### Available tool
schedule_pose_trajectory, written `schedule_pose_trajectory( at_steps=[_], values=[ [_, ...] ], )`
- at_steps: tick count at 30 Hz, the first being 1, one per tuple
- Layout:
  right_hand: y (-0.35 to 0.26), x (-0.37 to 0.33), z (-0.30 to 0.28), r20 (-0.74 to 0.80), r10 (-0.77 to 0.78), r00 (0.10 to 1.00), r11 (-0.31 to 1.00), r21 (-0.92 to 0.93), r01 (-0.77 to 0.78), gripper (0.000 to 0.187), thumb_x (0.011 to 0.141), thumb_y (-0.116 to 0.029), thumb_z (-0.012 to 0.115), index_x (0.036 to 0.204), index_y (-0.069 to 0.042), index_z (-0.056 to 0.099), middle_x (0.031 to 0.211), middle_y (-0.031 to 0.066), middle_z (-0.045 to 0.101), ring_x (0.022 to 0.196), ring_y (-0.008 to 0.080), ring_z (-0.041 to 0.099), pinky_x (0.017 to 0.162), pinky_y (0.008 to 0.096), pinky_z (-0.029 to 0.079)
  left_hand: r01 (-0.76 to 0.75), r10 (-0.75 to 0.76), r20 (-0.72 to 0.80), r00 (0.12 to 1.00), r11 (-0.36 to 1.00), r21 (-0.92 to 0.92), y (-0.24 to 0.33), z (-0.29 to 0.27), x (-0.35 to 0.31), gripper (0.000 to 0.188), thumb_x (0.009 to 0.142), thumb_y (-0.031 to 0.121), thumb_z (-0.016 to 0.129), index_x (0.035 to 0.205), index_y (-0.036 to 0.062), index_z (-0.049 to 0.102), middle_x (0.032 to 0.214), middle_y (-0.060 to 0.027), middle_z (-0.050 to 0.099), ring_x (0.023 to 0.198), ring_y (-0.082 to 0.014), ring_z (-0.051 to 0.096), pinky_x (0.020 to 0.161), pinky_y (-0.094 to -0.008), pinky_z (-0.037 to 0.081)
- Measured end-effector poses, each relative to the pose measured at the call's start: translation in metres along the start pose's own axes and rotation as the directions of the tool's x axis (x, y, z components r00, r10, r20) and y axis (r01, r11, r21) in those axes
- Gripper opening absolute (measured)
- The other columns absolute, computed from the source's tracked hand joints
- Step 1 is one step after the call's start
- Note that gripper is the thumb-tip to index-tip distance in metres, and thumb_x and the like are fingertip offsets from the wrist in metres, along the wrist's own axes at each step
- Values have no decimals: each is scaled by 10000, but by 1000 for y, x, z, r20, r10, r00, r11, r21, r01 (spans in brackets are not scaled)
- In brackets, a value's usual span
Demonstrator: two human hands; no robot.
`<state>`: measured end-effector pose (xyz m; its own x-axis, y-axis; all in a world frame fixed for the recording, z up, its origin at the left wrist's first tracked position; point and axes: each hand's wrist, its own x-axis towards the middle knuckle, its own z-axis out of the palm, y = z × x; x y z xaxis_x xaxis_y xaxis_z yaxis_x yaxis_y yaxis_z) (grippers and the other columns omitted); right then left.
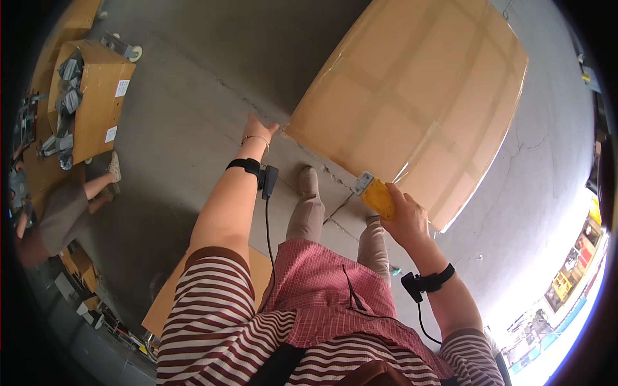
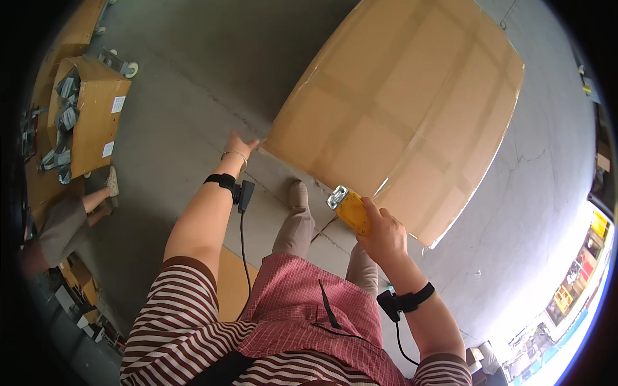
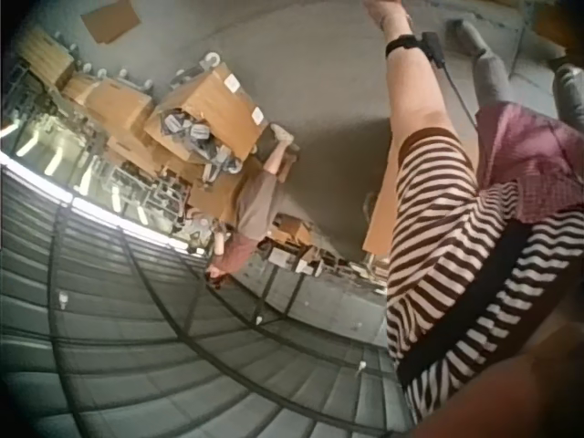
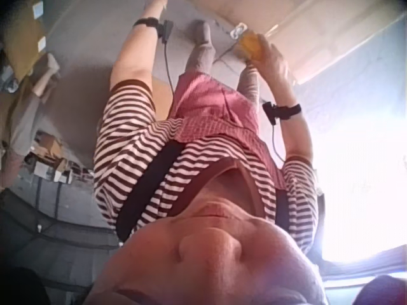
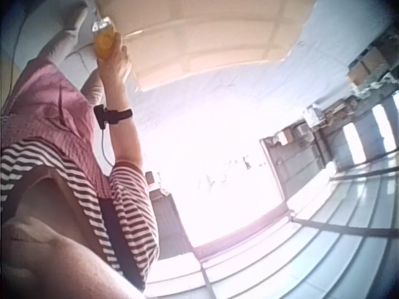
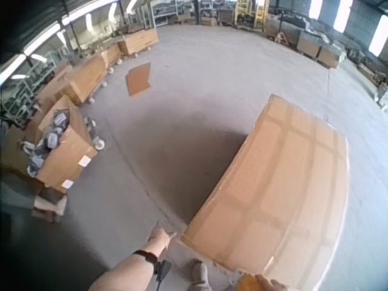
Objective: Assembling a large cardboard box, sealing it with a tape dispenser, applying a shipping label, and writing identification numbers on the side with a marker.
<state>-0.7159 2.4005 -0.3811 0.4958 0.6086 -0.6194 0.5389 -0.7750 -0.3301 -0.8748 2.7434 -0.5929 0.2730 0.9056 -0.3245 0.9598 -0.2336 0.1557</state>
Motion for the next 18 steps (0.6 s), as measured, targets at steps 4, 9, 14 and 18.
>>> schedule_pose_trajectory(
  at_steps=[4, 9, 14, 18],
  values=[
    [4, -2, 4, 27, 27, 999, 999, -43, -26, 714, 698, -155, 725, 1352, -191, 440, 978, 136, 628, 908, 330, 645, 773, 422, 530, -297, 297, -71, 952, 848, -440, 70, -7, -27, 499, 963, 455, 438, 1286, 84, 520, 1149, -201, 633, 992, -378, 632, 811, -502, 507],
    [52, -22, 5, 79, 29, 996, 996, 81, -35, 707, 725, -128, 708, 1363, -205, 412, 1045, 141, 613, 954, 340, 634, 796, 425, 532, -200, 189, -103, 977, 974, -105, 97, -3, -61, 474, 992, 474, 319, 1215, 124, 545, 1097, -159, 657, 961, -401, 630, 771, -526, 503],
    [205, -123, 10, -3, 158, 987, 987, -24, -158, 655, 733, -90, 666, 1337, -224, 451, 1170, 93, 595, 1031, 305, 615, 852, 415, 519, -224, 207, -177, 962, 971, -87, 95, 1, -52, 529, 997, 481, 287, 1257, 99, 545, 1165, -163, 639, 1040, -397, 602, 841, -491, 492],
    [313, -177, 18, -21, 375, 927, 912, -172, -373, 637, 727, -73, 673, 1322, -202, 484, 1234, 92, 584, 1046, 305, 608, 858, 399, 516, -283, 239, -287, 928, 951, -123, 92, 8, -41, 509, 994, 455, 322, 1240, 67, 544, 1155, -176, 636, 1062, -395, 585, 878, -480, 469]
  ],
)
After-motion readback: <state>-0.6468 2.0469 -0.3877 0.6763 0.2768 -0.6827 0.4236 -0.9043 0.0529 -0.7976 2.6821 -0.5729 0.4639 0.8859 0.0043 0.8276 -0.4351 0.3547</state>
